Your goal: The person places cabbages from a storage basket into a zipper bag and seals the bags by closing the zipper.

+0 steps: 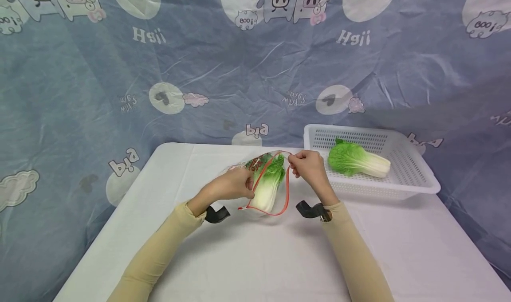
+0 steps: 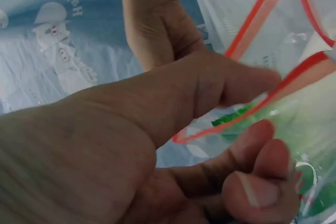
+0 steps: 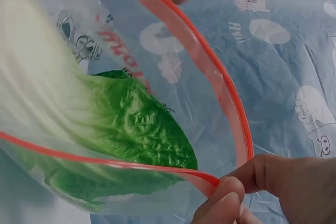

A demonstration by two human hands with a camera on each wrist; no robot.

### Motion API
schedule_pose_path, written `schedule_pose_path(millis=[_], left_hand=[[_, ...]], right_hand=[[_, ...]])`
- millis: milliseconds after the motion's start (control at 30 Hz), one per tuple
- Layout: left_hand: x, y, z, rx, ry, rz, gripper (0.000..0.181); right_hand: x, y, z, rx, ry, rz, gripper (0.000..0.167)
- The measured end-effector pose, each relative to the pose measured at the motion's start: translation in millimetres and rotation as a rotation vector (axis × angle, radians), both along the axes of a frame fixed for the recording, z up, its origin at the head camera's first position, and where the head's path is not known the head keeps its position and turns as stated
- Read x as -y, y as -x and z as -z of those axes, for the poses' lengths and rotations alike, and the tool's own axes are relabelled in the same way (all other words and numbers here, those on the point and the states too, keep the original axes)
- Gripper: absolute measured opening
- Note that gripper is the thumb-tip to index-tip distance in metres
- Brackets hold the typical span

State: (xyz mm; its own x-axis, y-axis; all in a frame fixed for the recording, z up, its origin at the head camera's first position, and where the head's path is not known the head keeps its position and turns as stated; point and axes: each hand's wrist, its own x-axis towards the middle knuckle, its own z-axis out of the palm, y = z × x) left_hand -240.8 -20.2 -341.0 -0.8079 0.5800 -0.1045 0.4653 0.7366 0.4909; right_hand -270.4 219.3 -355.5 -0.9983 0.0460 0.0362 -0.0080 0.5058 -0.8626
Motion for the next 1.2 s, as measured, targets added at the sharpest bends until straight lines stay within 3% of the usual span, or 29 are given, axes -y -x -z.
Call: schedule_pose_path(millis=[133, 300, 400, 600, 733, 1000, 1200], left_hand=[[-1.5, 1.2, 4.3, 0.006, 0.009, 0.009, 0.030], [1.7, 9.1, 5.9, 0.013, -0.088, -0.029, 0.038], [7.7, 12.7, 1.0, -0.033, -0.182, -0.121, 0.028], [24.9, 18.0, -14.8, -0.216, -0.369, -0.323, 0.008], [37.4, 20.1, -24.7, -0.279, -0.482, -0.401, 0.007], [55.8, 22.2, -35.9, -0.343, -0.645, -0.457, 0.007], [54.5, 24.0, -36.1, -0.437, -0.688, -0.456, 0.007]], right_hand=[[-5.6, 2.1, 1.2, -0.006, 0.015, 0.008, 0.026], [-7.8, 6.1, 1.6, -0.031, -0.012, 0.013, 0.026], [-7.5, 8.2, 0.5, -0.048, -0.036, 0.010, 0.024], [-0.1, 9.5, -6.4, -0.100, -0.031, 0.007, 0.025], [4.9, 8.2, -14.5, -0.110, 0.023, 0.016, 0.027], [14.1, 2.6, -35.9, -0.119, 0.069, 0.003, 0.028], [21.5, -1.9, -50.2, -0.122, 0.065, -0.012, 0.032]])
